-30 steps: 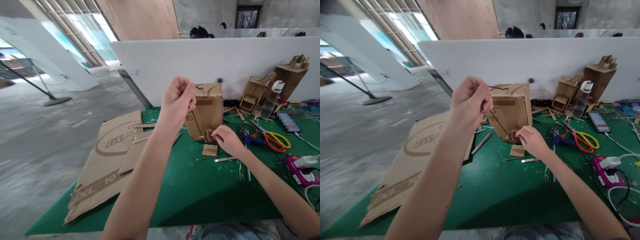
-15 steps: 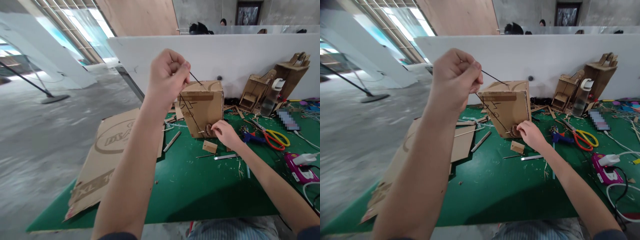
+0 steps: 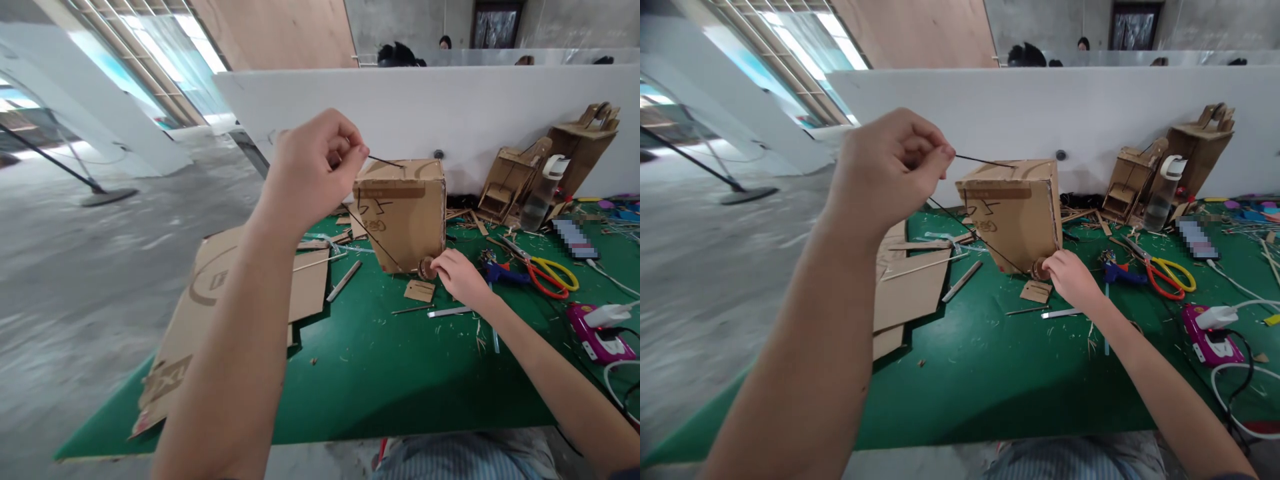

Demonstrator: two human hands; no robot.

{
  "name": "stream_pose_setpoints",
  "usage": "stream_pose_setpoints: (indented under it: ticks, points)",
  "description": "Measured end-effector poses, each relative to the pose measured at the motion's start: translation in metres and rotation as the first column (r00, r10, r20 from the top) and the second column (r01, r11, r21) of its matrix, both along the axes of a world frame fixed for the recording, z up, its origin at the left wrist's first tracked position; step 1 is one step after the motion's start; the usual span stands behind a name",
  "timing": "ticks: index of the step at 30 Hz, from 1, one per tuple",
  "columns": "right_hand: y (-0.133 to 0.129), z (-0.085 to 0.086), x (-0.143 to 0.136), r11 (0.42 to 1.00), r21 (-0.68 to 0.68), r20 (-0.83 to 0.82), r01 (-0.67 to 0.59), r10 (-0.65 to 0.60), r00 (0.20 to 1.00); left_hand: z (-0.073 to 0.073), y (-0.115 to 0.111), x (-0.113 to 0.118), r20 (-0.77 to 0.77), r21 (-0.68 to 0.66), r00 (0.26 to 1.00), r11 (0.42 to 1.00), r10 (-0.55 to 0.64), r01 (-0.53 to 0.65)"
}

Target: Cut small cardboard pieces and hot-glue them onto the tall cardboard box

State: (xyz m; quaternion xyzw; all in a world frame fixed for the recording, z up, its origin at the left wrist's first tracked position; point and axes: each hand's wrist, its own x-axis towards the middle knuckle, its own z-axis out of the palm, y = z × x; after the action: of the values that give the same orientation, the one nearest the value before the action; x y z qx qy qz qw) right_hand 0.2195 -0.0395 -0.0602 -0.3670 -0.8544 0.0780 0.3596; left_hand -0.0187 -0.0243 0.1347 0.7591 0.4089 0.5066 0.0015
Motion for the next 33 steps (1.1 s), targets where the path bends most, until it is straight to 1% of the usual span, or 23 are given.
stream_pose_setpoints:
  ticks: [5, 7, 9, 11, 12, 15, 18, 21, 23, 26, 27, 28, 29, 30, 31, 32, 33]
  points:
    - [0.007, -0.005, 0.001, 0.999, -0.008, 0.0, 0.051, -0.051, 0.999, 0.008, -0.01, 0.007, 0.066, -0.059, 0.998, 0.998, -0.02, 0.024]
    - [0.007, -0.005, 0.001, 0.998, -0.003, 0.006, 0.063, -0.063, 0.998, 0.009, -0.014, 0.01, 0.04, -0.045, 0.999, 0.999, -0.007, 0.009]
    - [0.007, -0.006, 0.001, 0.997, 0.018, 0.02, 0.073, -0.074, 0.997, 0.008, -0.018, 0.014, -0.026, -0.01, 1.0, 1.0, 0.005, -0.005]
    - [0.007, -0.008, 0.001, 0.995, 0.042, 0.039, 0.089, -0.09, 0.995, 0.005, -0.022, 0.016, -0.086, -0.007, 0.996, 1.0, 0.006, -0.006]
    - [0.007, -0.01, 0.002, 0.993, 0.048, 0.044, 0.103, -0.106, 0.993, 0.002, -0.024, 0.015, -0.096, -0.028, 0.995, 1.0, -0.001, -0.002]
    - [0.01, -0.015, 0.006, 0.988, 0.055, 0.048, 0.147, -0.15, 0.987, -0.011, -0.026, 0.005, -0.1, -0.147, 0.995, 0.989, -0.018, 0.003]
    - [0.015, -0.019, 0.011, 0.981, 0.078, 0.038, 0.177, -0.18, 0.983, -0.029, -0.022, -0.016, -0.147, -0.288, 0.989, 0.957, -0.012, -0.031]
    - [0.018, -0.021, 0.017, 0.979, 0.086, 0.053, 0.187, -0.192, 0.98, -0.055, -0.014, -0.037, -0.264, -0.44, 0.964, 0.889, 0.005, -0.125]
    - [0.018, -0.021, 0.018, 0.98, 0.096, 0.111, 0.175, -0.185, 0.976, -0.075, -0.011, -0.045, -0.337, -0.474, 0.941, 0.86, 0.02, -0.188]
    - [0.014, -0.02, 0.018, 0.972, 0.139, 0.218, 0.187, -0.214, 0.952, -0.108, -0.012, -0.046, -0.416, -0.488, 0.909, 0.836, 0.029, -0.251]
    - [0.012, -0.02, 0.017, 0.968, 0.154, 0.247, 0.198, -0.232, 0.941, -0.118, -0.015, -0.043, -0.428, -0.468, 0.902, 0.84, 0.057, -0.275]
    - [0.01, -0.02, 0.016, 0.965, 0.164, 0.274, 0.205, -0.244, 0.93, -0.128, -0.019, -0.04, -0.428, -0.415, 0.896, 0.854, 0.121, -0.313]
    - [0.009, -0.02, 0.015, 0.964, 0.167, 0.301, 0.206, -0.249, 0.921, -0.138, -0.024, -0.035, -0.435, -0.331, 0.876, 0.868, 0.209, -0.371]
    - [0.007, -0.019, 0.014, 0.965, 0.164, 0.329, 0.202, -0.247, 0.911, -0.146, -0.03, -0.03, -0.43, -0.211, 0.843, 0.872, 0.324, -0.442]
    - [0.005, -0.018, 0.013, 0.967, 0.158, 0.357, 0.2, -0.245, 0.902, -0.154, -0.036, -0.024, -0.421, -0.102, 0.807, 0.862, 0.414, -0.496]
    - [0.003, -0.017, 0.012, 0.968, 0.153, 0.383, 0.199, -0.243, 0.891, -0.161, -0.041, -0.018, -0.437, -0.038, 0.781, 0.859, 0.445, -0.511]
    - [0.0, -0.015, 0.011, 0.968, 0.152, 0.405, 0.199, -0.245, 0.881, -0.167, -0.045, -0.012, -0.501, -0.037, 0.772, 0.881, 0.392, -0.471]
